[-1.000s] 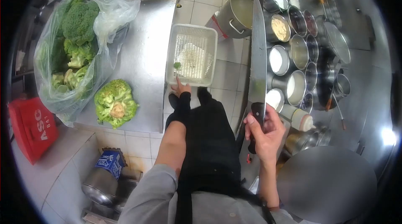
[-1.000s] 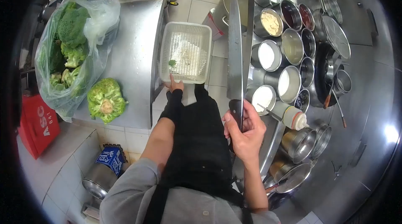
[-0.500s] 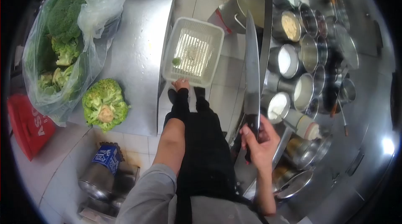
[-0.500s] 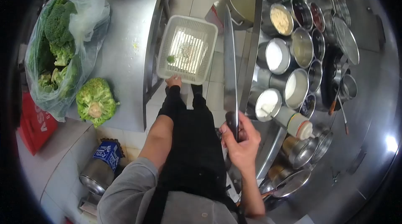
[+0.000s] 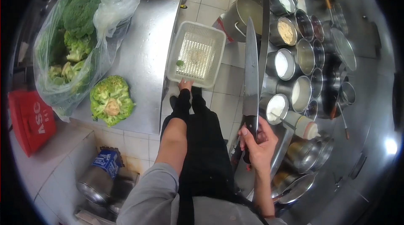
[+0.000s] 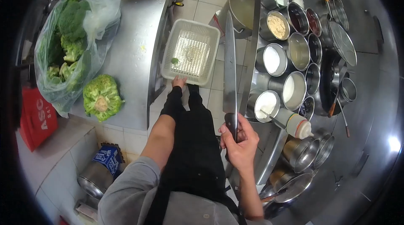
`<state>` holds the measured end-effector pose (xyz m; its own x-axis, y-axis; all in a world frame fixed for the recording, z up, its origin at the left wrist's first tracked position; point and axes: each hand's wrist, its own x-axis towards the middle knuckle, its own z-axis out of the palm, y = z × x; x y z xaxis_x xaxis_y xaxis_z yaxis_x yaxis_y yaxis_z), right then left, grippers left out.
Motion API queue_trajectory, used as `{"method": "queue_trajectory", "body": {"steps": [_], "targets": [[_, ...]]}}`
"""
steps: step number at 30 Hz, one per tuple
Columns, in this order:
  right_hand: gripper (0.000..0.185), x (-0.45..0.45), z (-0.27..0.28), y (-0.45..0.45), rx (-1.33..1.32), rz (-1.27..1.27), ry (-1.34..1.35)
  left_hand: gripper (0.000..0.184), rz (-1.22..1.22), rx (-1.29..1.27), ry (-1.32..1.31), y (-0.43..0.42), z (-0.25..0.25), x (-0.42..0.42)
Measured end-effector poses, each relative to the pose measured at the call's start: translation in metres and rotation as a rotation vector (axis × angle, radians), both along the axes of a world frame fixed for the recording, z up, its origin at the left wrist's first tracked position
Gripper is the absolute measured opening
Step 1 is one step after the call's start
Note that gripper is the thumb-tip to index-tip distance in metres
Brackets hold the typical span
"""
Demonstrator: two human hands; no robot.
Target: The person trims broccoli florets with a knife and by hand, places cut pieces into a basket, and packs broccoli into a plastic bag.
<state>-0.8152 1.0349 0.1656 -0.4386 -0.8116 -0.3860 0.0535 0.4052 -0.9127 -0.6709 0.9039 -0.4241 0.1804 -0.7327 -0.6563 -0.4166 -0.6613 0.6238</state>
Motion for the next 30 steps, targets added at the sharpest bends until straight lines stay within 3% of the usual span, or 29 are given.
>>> {"method": "queue_trajectory", "body": {"steps": [2, 3, 5, 7, 8, 9, 10, 12, 14, 18, 20, 22, 24, 26, 30], "targets": [[0.041, 0.001, 0.001, -0.001, -0.001, 0.007, -0.001, 0.084, -0.083, -0.121, -0.208, 0.003, -0.005, -0.007], [0.041, 0.000, 0.004, -0.004, -0.004, 0.013, -0.006, 0.096, -0.016, -0.053, 0.147, 0.005, -0.028, -0.001], [0.039, -0.003, 0.012, -0.008, -0.049, 0.007, -0.023, 0.094, -0.110, 0.171, 0.191, -0.004, 0.046, -0.006], [0.037, -0.002, 0.017, -0.019, -0.149, -0.003, -0.071, 0.077, -0.212, 0.042, -0.172, 0.018, 0.052, -0.031], [0.031, -0.004, 0.022, -0.029, -0.115, 0.029, -0.120, 0.077, -0.307, 0.009, -0.294, 0.030, 0.093, -0.038], [0.029, -0.009, 0.018, -0.035, -0.075, 0.041, -0.119, 0.077, -0.493, 0.034, -0.186, 0.031, 0.124, -0.029], [0.027, -0.015, 0.015, -0.042, -0.040, 0.052, -0.113, 0.076, -0.568, -0.118, -0.068, 0.041, 0.171, -0.020], [0.016, -0.024, 0.027, -0.063, 0.024, 0.168, -0.131, 0.070, -0.716, -0.143, 0.122, 0.045, 0.279, 0.000], [0.014, -0.025, 0.030, -0.079, -0.051, 0.217, -0.122, 0.058, -0.709, 0.044, 0.372, 0.029, 0.437, 0.029], [0.016, -0.016, 0.047, -0.111, -0.083, 0.317, -0.128, 0.045, -0.474, -0.319, 0.511, 0.029, 0.585, 0.086], [0.018, -0.007, 0.048, -0.119, -0.093, 0.383, -0.121, 0.048, -0.430, -0.489, 0.252, 0.025, 0.610, 0.125], [0.022, 0.004, 0.048, -0.126, -0.083, 0.447, -0.083, 0.054, -0.310, -0.899, -0.223, 0.024, 0.603, 0.161], [0.023, 0.018, 0.046, -0.128, -0.073, 0.509, -0.050, 0.060, -0.110, -0.827, -0.554, 0.026, 0.596, 0.189], [0.026, 0.031, 0.043, -0.127, -0.052, 0.556, -0.025, 0.057, -0.041, -0.906, -0.385, 0.018, 0.577, 0.231], [0.032, 0.057, 0.037, -0.125, -0.006, 0.655, 0.074, 0.056, -0.130, -0.785, -0.263, -0.019, 0.569, 0.268]]}}
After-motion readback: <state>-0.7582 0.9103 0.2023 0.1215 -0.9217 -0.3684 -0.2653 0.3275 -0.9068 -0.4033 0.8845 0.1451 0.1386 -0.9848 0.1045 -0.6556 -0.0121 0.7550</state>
